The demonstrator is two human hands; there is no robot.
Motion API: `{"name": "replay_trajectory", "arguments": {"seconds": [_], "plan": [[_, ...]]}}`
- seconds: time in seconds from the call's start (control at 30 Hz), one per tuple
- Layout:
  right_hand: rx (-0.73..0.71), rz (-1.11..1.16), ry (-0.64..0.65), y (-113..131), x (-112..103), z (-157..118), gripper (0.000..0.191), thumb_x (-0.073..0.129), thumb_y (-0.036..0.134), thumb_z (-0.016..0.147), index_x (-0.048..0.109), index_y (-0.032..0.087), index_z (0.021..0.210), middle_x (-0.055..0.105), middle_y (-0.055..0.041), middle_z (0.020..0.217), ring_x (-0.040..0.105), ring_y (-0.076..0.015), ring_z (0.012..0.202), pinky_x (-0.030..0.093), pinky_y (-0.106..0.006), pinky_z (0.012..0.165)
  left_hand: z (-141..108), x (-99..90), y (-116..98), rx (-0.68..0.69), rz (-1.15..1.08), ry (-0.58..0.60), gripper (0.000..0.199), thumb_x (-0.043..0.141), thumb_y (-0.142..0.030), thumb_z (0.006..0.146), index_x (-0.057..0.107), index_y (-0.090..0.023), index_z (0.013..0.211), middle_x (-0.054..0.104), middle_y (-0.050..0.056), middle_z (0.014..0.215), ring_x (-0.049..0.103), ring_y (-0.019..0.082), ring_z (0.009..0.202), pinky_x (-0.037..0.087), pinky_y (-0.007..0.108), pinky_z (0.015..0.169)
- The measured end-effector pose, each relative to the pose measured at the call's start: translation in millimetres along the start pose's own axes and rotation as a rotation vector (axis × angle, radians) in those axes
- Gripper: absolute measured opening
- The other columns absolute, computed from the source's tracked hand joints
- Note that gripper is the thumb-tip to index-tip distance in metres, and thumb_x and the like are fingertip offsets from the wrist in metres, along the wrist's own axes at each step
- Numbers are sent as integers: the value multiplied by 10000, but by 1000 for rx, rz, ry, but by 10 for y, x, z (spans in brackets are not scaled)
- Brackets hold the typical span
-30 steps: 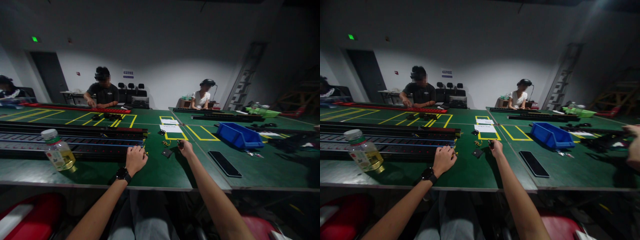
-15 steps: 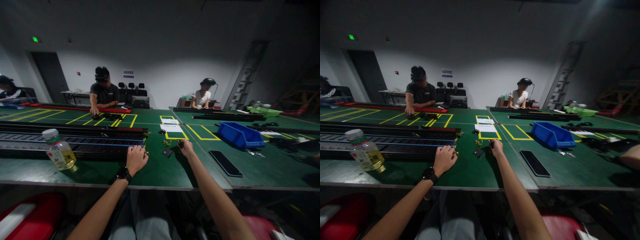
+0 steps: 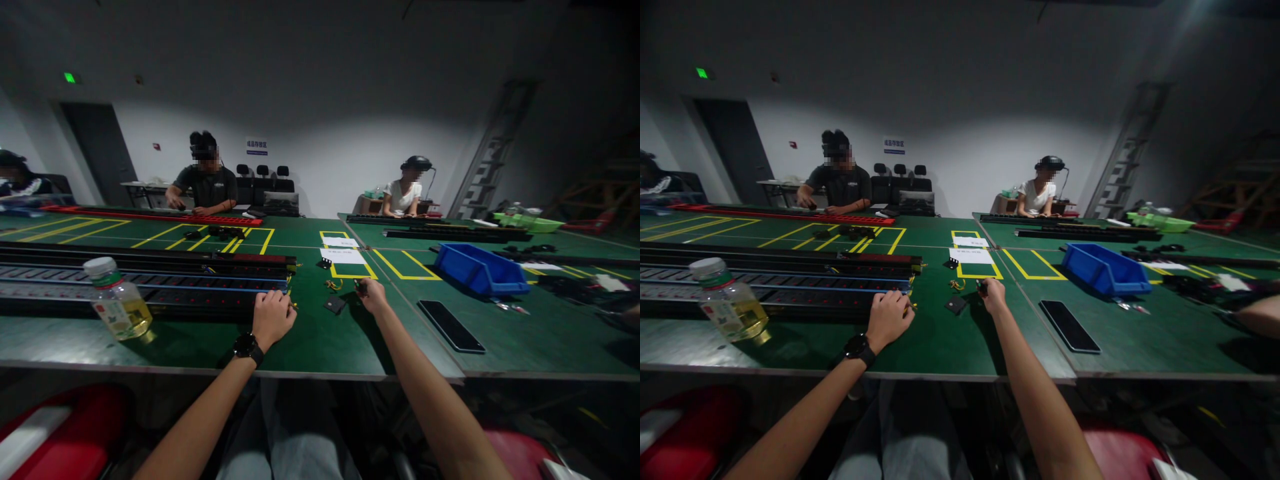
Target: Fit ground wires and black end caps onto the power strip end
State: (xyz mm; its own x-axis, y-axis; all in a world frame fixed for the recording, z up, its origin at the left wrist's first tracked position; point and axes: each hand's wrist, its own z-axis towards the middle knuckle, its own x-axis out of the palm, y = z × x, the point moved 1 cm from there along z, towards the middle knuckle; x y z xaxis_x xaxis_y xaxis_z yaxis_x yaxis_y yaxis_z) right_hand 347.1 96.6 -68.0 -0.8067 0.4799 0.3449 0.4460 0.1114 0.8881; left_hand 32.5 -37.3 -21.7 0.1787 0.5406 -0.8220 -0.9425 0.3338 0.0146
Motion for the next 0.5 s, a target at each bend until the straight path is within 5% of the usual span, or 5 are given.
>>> {"name": "replay_trajectory", "arguments": {"seconds": [0.5], "plan": [[-39, -17, 11, -36, -4, 47, 341, 673, 377, 1031, 647, 175, 1304, 676, -95, 1273, 699, -226, 1037, 620, -424, 876, 2, 6, 0, -6, -10, 6, 133, 577, -236, 918, 688, -198, 856, 716, 99, 947, 622, 279, 964, 359, 452, 855]]}}
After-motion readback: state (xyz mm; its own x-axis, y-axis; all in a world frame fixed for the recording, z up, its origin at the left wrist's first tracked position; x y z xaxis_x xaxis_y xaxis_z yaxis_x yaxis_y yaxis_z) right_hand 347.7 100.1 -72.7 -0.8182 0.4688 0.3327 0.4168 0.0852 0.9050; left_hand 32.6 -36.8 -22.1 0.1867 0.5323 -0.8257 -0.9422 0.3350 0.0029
